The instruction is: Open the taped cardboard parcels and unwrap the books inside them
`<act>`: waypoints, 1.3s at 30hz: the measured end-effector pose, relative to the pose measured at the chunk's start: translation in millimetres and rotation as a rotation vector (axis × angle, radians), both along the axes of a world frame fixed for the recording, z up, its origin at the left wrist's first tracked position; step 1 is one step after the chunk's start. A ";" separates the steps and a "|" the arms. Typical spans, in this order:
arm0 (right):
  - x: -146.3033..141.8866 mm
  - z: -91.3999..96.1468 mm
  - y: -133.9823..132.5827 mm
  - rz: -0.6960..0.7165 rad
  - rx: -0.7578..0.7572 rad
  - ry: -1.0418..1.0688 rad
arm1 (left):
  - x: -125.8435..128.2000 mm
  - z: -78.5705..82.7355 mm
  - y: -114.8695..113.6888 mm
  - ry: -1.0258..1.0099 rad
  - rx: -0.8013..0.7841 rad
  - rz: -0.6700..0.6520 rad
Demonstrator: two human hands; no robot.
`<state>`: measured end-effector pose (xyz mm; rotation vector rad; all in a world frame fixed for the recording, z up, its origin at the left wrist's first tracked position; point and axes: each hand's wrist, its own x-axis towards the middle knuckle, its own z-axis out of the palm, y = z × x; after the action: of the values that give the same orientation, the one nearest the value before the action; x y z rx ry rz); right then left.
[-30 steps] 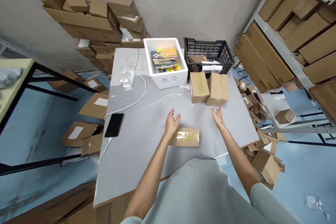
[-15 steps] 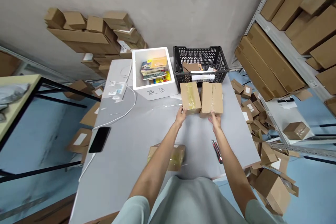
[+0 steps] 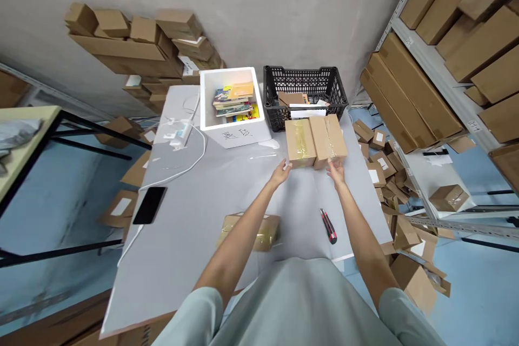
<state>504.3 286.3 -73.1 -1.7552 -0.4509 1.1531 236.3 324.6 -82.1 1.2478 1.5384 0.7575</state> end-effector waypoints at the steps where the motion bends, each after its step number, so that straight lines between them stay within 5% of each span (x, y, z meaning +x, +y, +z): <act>1: -8.2 -1.5 -15.9 0.024 -0.013 -0.003 | -15.6 3.2 -13.9 0.024 -0.008 0.001; 7: -91.7 -25.4 -166.0 0.258 -0.124 0.085 | -159.9 -1.1 -144.5 0.365 0.195 0.062; 9: -119.9 -34.3 -212.1 0.345 -0.164 0.126 | -201.6 -10.5 -194.4 0.396 0.134 0.134; 12: -154.6 -41.8 -252.4 0.453 -0.196 0.156 | -232.3 -23.3 -255.8 0.261 -0.092 0.236; 15: -181.7 -40.5 -259.6 0.509 -0.141 0.143 | -230.5 -30.8 -289.9 0.045 -0.158 0.221; 21: -211.2 -20.7 -246.8 0.676 0.018 0.086 | -212.8 -30.3 -303.8 -0.021 -0.044 0.248; 26: -215.0 3.4 -248.5 0.688 0.101 -0.022 | -225.6 -17.1 -312.3 0.027 0.124 0.185; 30: -219.1 14.4 -245.9 0.656 0.066 -0.227 | -234.5 -12.5 -314.7 0.016 0.070 0.242; 34: -225.2 7.8 -237.0 0.679 -0.068 -0.417 | -237.9 -21.0 -308.9 0.054 -0.084 0.269; 39: -224.6 -13.7 -226.0 0.627 -0.064 -0.351 | -245.0 -36.6 -298.2 -0.011 -0.079 0.237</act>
<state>279.7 60.3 -86.8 -1.9404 -1.2545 1.2825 -8.7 26.3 -118.7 1.0130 1.7094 0.8448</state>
